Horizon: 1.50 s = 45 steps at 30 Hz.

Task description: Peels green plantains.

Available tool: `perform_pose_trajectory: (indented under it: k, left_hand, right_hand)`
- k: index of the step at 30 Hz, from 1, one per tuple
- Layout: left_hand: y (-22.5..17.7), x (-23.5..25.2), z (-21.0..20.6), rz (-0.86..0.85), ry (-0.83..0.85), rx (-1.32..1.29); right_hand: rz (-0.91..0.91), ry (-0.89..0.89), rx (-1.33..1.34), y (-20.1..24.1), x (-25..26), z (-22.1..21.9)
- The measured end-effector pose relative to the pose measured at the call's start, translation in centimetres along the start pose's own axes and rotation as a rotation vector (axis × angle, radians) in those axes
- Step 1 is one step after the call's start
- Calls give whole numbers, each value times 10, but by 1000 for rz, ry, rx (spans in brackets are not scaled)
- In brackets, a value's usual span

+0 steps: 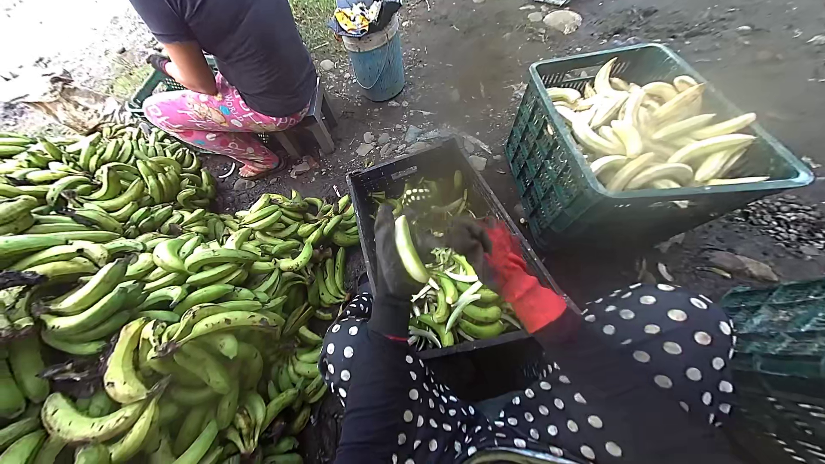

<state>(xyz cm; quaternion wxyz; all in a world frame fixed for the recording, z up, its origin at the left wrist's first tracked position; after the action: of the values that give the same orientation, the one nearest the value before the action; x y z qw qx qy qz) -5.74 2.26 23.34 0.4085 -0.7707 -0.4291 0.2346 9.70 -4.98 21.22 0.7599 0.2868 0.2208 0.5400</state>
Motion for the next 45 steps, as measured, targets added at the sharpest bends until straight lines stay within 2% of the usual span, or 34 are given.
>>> perform_pose_trajectory:
  k: [2, 4, 8, 10, 12, 14, 16, 18, 20, 23, 26, 29, 32, 34, 36, 37, 39, 41, 43, 44, 45]
  left_hand:
    - [1, -2, -2, 57, 97, -70]
    - [5, -2, -2, 134, 113, -157]
    - [17, -1, -1, 255, 80, -257]
    - [16, -2, 0, 245, 62, -192]
    - [5, -1, 6, 72, 11, 152]
    - [-9, -5, 3, -184, 0, 642]
    - [-12, -10, -9, -253, 31, 825]
    - [-9, -11, -13, -166, 35, 761]
    - [-10, -5, -10, -91, -25, 748]
    - [-16, 0, 2, 73, -146, 1095]
    - [-4, 4, 8, 193, -62, 1471]
    - [17, 4, 8, 362, 69, 1645]
    - [56, -6, 21, 579, 289, 1771]
    - [91, -19, 32, 750, 468, 1848]
    - [119, -26, 26, 851, 619, 1826]
    - [127, -20, 8, 841, 661, 1766]
    - [130, 13, -54, 659, 637, 1515]
    - [134, 56, -120, 475, 533, 967]
    - [146, 95, -177, 458, 477, 505]
    - [151, 113, -197, 437, 410, 412]
    - [155, 128, -204, 404, 356, 430]
  right_hand:
    - [219, -78, -86, 13, -13, 3]
    - [378, -192, -134, 18, -25, 6]
    - [434, -276, -161, 18, -30, 12]
    - [344, -201, -165, 19, -28, 12]
    - [153, -43, -147, 16, -20, 5]
    - [-70, 134, -52, 4, -9, -6]
    - [-207, 210, 77, -14, 4, -22]
    - [-226, 240, 192, -24, 8, -29]
    - [-200, 221, 228, -22, 7, -17]
    - [-228, 123, 61, -23, 3, 26]
    - [-262, 71, -310, -38, 4, 69]
    - [-304, 50, -421, -70, 2, 100]
    - [-422, -42, -199, -127, -7, 136]
    - [-413, -276, 126, -162, -22, 168]
    - [-243, -558, 524, -185, -41, 201]
    - [-183, -688, 698, -198, -50, 214]
    - [-194, -896, 872, -228, -70, 229]
    - [-281, -924, 854, -240, -92, 233]
    - [-394, -854, 742, -230, -103, 240]
    - [-439, -832, 721, -228, -106, 242]
    - [-477, -831, 724, -229, -109, 244]
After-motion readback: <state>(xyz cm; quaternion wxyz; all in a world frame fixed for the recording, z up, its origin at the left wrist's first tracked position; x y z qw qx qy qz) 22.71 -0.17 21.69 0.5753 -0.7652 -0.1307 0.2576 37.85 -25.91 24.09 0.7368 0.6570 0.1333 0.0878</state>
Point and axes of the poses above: each hand's wrist, its own x-axis towards the middle knuckle, its own z-axis out of the back of the hand, y = z × x, the point moved 8 cm from there along x, towards the middle knuckle, and after that the axes turned 3 degrees about y, right-handed, at the moved point
